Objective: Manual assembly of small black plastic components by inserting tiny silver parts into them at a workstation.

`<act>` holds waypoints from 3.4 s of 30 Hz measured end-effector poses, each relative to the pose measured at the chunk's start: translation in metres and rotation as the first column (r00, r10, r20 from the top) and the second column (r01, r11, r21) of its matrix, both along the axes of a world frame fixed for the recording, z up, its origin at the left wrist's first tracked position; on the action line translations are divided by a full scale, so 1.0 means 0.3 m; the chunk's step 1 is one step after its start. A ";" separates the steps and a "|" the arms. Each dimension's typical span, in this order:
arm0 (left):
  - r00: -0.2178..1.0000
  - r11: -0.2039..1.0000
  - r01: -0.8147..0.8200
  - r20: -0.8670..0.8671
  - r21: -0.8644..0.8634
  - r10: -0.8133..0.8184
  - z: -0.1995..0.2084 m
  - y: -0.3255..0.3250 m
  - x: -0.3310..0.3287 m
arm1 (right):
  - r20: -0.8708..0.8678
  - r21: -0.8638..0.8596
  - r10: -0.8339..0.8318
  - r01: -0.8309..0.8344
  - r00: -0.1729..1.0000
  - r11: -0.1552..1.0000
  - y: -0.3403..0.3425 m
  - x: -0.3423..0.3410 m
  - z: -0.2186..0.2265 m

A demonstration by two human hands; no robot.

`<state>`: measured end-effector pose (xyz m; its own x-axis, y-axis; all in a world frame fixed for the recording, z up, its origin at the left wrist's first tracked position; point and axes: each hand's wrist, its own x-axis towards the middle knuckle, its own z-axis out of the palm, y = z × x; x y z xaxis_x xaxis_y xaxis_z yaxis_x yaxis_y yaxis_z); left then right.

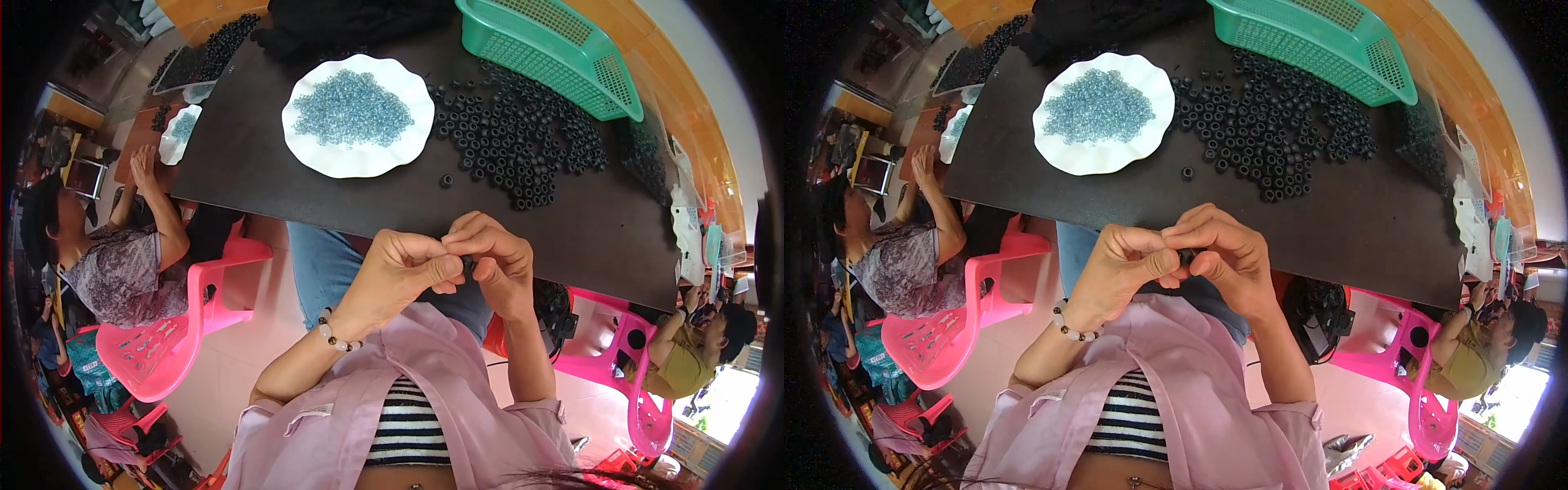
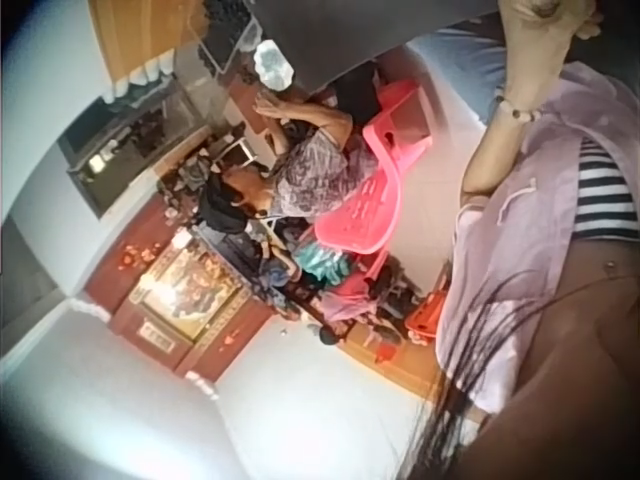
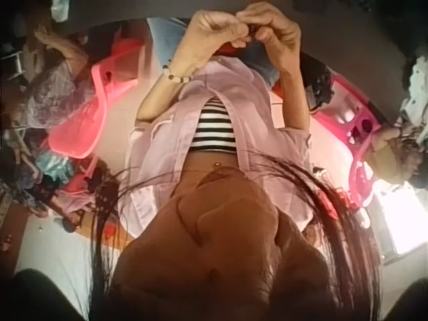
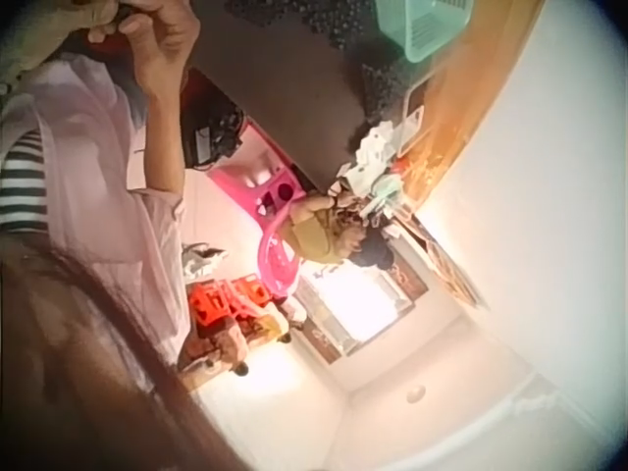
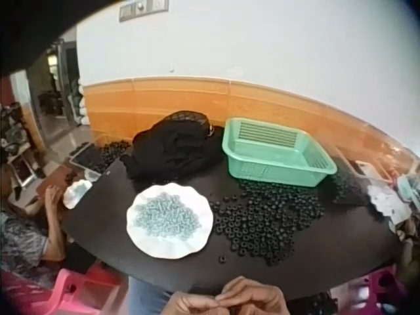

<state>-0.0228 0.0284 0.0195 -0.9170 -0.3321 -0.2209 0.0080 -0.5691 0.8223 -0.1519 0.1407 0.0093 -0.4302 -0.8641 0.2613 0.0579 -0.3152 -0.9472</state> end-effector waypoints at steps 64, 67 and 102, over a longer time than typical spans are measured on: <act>0.999 0.995 -0.034 -0.028 0.093 0.037 -0.050 0.049 -0.030 | 0.179 -0.030 0.030 -0.025 0.983 0.999 0.045 -0.023 -0.011; 0.995 0.992 -0.089 0.058 0.091 0.084 -0.018 0.046 -0.038 | 0.161 -0.014 -0.006 0.009 0.987 1.000 0.056 -0.043 -0.018; 0.990 0.996 -0.074 0.127 0.054 0.067 -0.073 -0.007 -0.051 | -0.915 -0.089 -0.323 0.661 0.241 0.745 0.214 -0.688 0.078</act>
